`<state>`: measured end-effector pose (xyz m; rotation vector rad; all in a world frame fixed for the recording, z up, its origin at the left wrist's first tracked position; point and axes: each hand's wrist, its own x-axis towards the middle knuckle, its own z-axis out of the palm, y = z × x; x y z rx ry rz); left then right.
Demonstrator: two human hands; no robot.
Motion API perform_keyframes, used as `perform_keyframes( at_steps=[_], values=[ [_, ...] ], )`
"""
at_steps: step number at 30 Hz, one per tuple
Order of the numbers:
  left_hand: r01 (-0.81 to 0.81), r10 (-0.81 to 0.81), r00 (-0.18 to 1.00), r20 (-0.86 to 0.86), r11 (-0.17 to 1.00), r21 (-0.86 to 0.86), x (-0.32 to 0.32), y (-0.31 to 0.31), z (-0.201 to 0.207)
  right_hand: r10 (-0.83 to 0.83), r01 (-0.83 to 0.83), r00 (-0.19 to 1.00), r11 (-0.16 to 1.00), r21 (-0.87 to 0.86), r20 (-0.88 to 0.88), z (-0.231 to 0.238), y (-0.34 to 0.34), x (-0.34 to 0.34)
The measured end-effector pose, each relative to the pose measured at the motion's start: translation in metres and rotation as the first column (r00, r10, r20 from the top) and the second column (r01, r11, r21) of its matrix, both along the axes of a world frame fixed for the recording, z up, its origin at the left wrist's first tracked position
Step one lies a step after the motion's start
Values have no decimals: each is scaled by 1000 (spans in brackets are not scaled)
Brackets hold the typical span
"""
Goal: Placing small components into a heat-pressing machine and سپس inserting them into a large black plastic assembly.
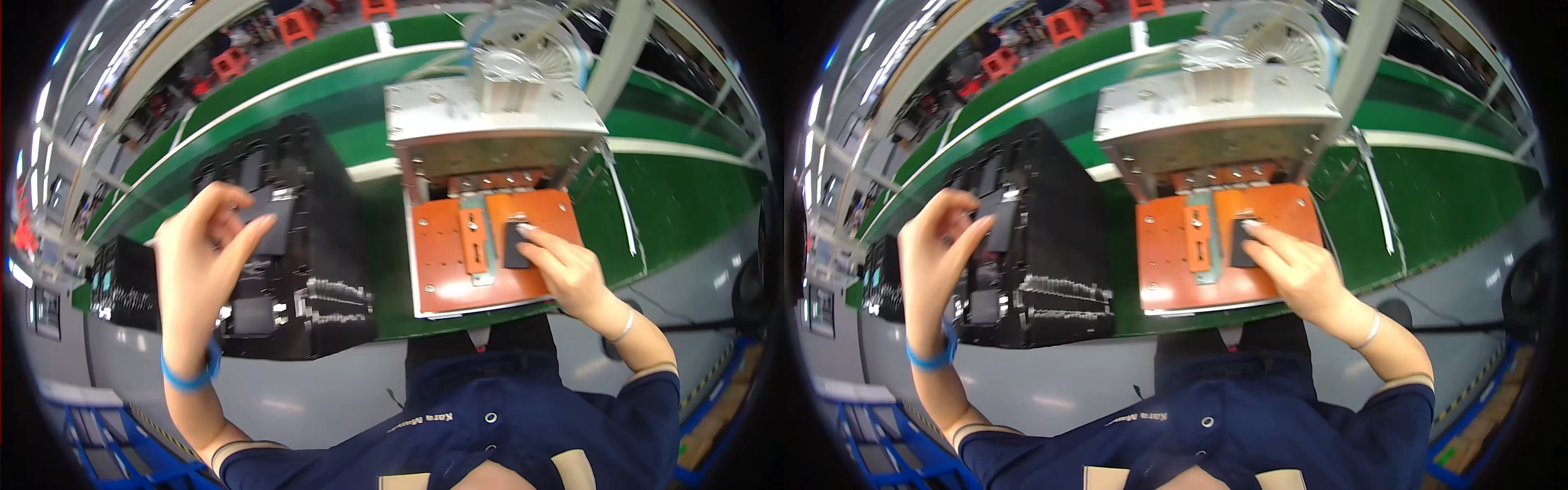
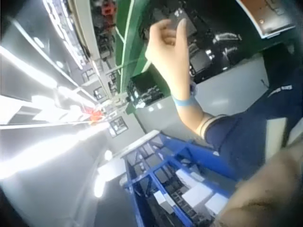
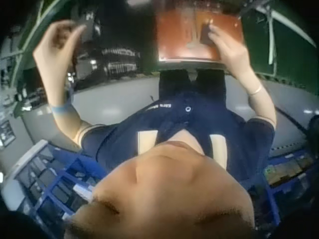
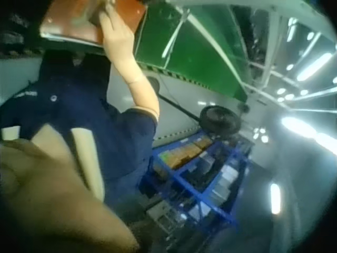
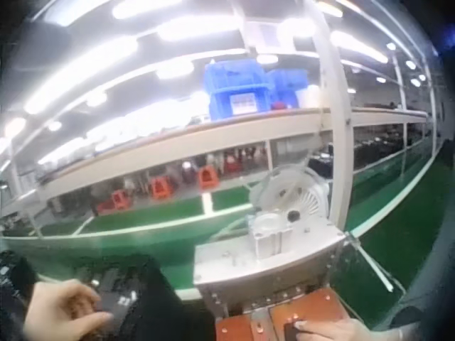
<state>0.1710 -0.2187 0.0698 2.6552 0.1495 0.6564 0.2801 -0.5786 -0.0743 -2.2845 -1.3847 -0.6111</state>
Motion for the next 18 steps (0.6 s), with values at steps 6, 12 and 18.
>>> perform_keyframes(
  at_steps=[6, 12, 18],
  values=[
    [471, -534, 825, 186, 831, 298, -41, -90, -62, -55, 61, 989, 997, 45, -134, -1, 18, 7],
    [612, -615, 789, -18, 782, 114, 17, -164, -146, -40, 51, 988, 996, 75, -147, -4, 25, 16],
    [572, -576, 816, -47, 792, 214, 25, -169, -167, -75, 79, 990, 997, 28, -118, -7, 25, 17]
  ],
)
